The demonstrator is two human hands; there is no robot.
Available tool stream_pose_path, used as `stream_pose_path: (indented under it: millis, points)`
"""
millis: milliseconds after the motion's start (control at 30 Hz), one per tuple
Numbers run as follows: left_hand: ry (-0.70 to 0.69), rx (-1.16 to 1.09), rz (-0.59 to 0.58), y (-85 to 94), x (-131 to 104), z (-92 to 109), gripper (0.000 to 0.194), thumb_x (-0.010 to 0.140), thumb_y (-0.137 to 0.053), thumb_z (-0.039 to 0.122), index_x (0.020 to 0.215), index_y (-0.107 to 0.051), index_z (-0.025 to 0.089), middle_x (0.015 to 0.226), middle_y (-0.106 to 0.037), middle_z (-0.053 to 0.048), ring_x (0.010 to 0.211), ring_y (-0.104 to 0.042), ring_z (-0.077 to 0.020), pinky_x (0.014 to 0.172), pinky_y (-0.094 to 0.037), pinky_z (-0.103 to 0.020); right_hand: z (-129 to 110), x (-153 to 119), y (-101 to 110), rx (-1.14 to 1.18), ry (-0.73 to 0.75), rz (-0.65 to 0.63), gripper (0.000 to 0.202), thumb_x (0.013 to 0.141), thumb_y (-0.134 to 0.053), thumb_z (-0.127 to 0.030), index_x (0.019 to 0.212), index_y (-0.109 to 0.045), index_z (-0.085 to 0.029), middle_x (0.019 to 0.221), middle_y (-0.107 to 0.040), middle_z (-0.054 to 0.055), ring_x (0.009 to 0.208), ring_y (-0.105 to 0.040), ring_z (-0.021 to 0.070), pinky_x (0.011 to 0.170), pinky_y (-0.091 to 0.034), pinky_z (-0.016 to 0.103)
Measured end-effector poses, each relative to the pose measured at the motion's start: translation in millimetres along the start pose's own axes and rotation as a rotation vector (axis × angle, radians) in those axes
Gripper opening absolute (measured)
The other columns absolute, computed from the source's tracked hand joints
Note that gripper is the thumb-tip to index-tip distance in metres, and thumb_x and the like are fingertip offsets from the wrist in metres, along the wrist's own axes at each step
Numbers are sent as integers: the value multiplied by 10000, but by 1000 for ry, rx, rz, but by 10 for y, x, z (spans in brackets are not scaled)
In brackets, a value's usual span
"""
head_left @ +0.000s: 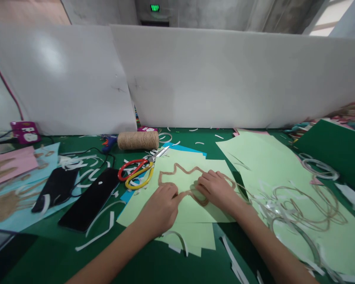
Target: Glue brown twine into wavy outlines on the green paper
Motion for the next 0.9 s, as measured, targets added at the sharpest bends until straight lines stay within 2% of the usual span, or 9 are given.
stream_pose_path:
  millis: [233,467,700,900]
  points:
    - [-1,100,5,-69,39,30,430,810,-411,44,1212,-516,154,880,-479,-78,815,-434,-213,726,-424,-368,-37,-48,-14,99,-20,-62,175,882,-466,-120,747,-564,-173,707,-580,12,743,-463,161,691,-233,291]
    - [-6,139,8,-75,62,38,430,793,-430,49,1202,-511,154,882,-495,-79,821,-445,-219,728,-430,-372,-35,-116,57,97,-13,-16,217,879,-422,-76,745,-558,-179,687,-574,4,723,-468,156,727,-225,294]
    - [3,162,-6,-88,82,57,425,801,-446,68,1212,-489,167,931,-525,-89,875,-477,-239,762,-430,-392,-41,-231,25,197,-67,-46,244,894,-400,-76,731,-550,-180,660,-567,-10,690,-463,144,668,-201,280]
    - [-4,196,-29,-107,81,73,439,801,-451,60,1226,-478,170,952,-539,-89,920,-492,-249,809,-432,-413,-133,-307,14,188,-81,-68,246,929,-400,-135,755,-570,-173,661,-569,1,689,-469,151,665,-196,299]
Point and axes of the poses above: each hand's wrist, its own x-axis towards the middle knuckle, its own y-axis out of the back of the hand, z = x × y, the point moved 10 cm from there along x, towards the middle knuckle
